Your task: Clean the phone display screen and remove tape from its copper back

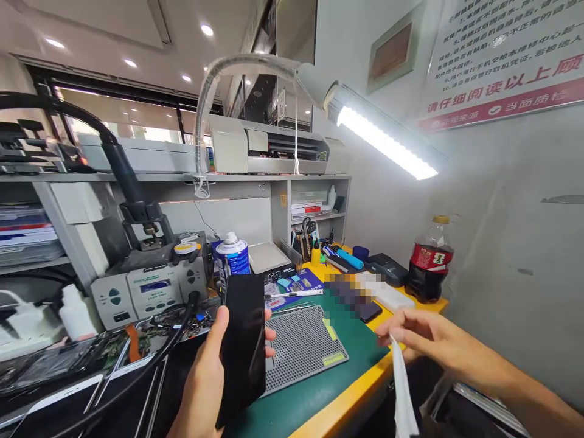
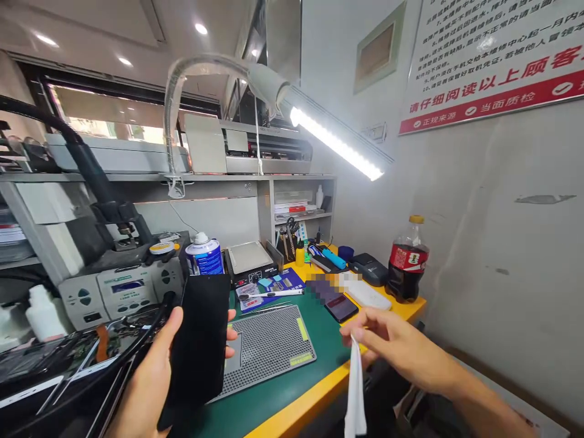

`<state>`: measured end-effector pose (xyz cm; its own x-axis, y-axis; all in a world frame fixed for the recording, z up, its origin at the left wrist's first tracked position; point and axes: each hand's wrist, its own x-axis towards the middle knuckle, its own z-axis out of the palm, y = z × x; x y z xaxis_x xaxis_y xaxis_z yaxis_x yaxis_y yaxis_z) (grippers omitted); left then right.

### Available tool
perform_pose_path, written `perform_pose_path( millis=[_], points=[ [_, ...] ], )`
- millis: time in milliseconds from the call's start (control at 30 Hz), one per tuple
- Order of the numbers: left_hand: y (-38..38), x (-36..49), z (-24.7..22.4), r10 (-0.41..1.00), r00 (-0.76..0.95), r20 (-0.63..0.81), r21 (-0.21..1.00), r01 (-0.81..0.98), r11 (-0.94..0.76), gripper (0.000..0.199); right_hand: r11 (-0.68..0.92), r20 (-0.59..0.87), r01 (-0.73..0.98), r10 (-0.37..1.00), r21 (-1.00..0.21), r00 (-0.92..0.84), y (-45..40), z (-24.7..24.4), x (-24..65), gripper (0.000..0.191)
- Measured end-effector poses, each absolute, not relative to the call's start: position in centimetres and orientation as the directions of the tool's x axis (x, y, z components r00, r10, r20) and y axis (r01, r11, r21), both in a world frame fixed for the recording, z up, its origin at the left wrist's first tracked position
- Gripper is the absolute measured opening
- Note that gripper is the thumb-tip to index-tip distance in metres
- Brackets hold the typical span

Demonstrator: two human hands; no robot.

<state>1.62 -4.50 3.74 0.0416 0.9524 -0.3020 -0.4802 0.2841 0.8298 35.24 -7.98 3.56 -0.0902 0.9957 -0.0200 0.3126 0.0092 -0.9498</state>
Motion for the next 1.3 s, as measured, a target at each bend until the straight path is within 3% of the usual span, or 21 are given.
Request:
perform_pose_path(
  millis=[167,400,533,700,900,1133,1300],
  points=[
    [-4.2,0.8,3.4,0.975,0.033,-0.221,0.865,-0.454,0.212,0.061,0.011,-0.015,0.129,0.98,-0.992,-0.198,1.4,5.4,31.1,0.021],
    [-3.7,0.9,2.7,0.978,0.05,-0.203,0.874,-0.44,0.204,0.068,-0.063,-0.093,0.131,0.968,-0.989,-0.234,9.4,3.9,28.6,0.029],
    [-3.7,0.8,2.5,0.977,0.047,-0.209,0.877,-0.434,0.209,0.069,-0.053,-0.095,0.216,0.977,-0.975,-0.191,12.2,2.6,27.7,0.03],
    [-3.5,0.9,2.4,0.977,0.042,-0.208,0.886,-0.414,0.207,0.07,0.079,0.033,0.384,0.992,-0.92,-0.124,13.6,1.6,27.1,0.03],
    [-3.4,0.9,2.3,0.98,0.025,-0.198,0.894,-0.404,0.191,0.072,0.249,0.153,0.571,0.965,-0.783,-0.211,13.0,1.1,27.0,0.03],
    [-3.4,1.0,2.5,0.976,0.03,-0.215,0.889,-0.407,0.209,0.074,0.373,0.109,0.71,0.915,-0.597,-0.389,10.2,1.1,26.2,0.027],
    [-3.6,1.0,2.6,0.971,0.019,-0.238,0.883,-0.413,0.225,0.072,0.37,0.095,0.784,0.922,-0.498,-0.374,10.8,1.7,26.2,0.027]
  ],
)
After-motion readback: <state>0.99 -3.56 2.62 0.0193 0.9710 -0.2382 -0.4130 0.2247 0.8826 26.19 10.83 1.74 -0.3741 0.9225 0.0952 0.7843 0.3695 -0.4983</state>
